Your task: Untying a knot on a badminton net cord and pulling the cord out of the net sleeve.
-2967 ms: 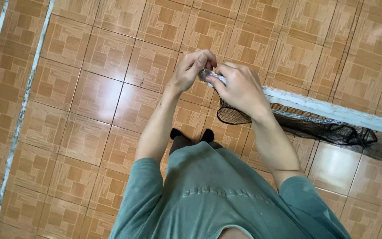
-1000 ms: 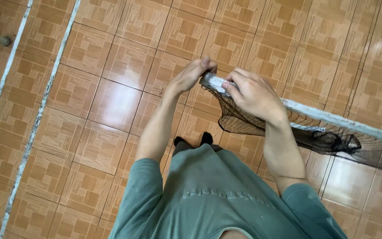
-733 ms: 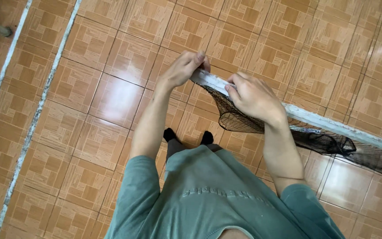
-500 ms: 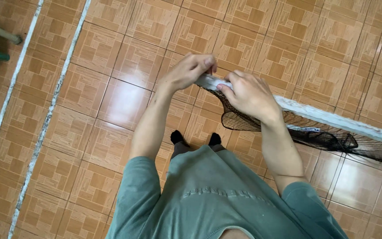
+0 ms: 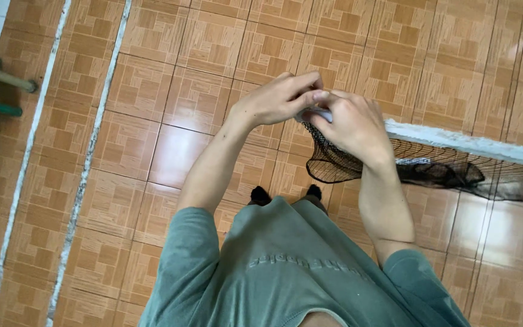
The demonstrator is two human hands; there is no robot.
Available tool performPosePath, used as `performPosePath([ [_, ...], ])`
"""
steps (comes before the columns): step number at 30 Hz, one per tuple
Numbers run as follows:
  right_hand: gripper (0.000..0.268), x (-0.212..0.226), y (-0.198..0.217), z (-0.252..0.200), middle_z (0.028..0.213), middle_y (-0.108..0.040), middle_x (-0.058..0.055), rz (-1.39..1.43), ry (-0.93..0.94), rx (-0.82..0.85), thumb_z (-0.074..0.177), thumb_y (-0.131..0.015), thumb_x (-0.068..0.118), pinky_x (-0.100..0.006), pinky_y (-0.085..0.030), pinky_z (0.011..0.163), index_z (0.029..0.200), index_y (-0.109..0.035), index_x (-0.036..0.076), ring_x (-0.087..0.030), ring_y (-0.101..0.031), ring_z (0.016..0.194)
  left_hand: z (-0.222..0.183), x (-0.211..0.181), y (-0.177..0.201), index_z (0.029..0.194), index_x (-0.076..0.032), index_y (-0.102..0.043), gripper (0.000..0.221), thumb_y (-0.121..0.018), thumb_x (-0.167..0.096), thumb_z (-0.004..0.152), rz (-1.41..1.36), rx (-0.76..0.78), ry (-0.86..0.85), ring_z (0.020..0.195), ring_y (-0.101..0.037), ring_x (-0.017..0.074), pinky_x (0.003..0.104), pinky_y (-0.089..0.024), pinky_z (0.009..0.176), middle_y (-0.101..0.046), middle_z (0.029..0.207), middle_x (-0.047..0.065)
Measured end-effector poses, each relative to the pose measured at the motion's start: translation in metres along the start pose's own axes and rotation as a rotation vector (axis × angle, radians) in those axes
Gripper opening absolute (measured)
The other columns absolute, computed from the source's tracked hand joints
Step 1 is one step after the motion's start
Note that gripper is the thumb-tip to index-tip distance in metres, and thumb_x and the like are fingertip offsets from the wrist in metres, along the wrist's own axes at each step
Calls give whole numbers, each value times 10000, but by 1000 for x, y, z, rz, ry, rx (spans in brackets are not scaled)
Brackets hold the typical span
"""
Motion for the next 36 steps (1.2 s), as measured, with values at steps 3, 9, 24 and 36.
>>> performPosePath([
  [3, 246, -3, -17, 2, 909, -684, -122, 60, 12, -36, 1046, -617, 213, -471, -550, 863, 967, -715, 2, -334, -699, 827, -12, -6, -5, 1257, -42, -585, 367, -415, -301, 1061, 73, 19, -118, 875, -712, 492, 632, -528, 868, -730, 934, 281],
  [9, 214, -31, -19, -4, 941, -693, -155, 148, 87, -142, 998, -694, 204, -484, -523, 800, 993, -724, -8, -396, -709, 902, -18, -17, -14, 1307, 11, -433, 551, -473, 116, 767, -228, 39, -112, 1009, -610, 481, 649, -513, 928, -582, 1061, 288],
  [24, 208, -50, -14, -2, 939, -692, -192, 215, 209, -166, 967, -714, 212, -525, -526, 844, 999, -708, 7, -417, -688, 965, -22, 39, -18, 953, -44, -634, 279, -462, -253, 1021, -267, -230, -142, 828, -510, 202, 373, -441, 778, -518, 813, 89],
  [36, 300, 19, -15, 18, 957, -734, -241, 121, 203, -31, 1001, -654, 257, -585, -530, 831, 1006, -731, -33, -473, -699, 965, -75, 5, 35, 803, -41, -691, 527, -387, -331, 1120, -115, -177, -79, 721, -511, 219, 388, -414, 708, -535, 730, 103],
])
Point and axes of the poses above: each hand's wrist, its own z-axis towards the middle knuckle, its own y-axis out of the back of the hand, x = y × z, the point moved 6 cm from there along z, towards the middle knuckle
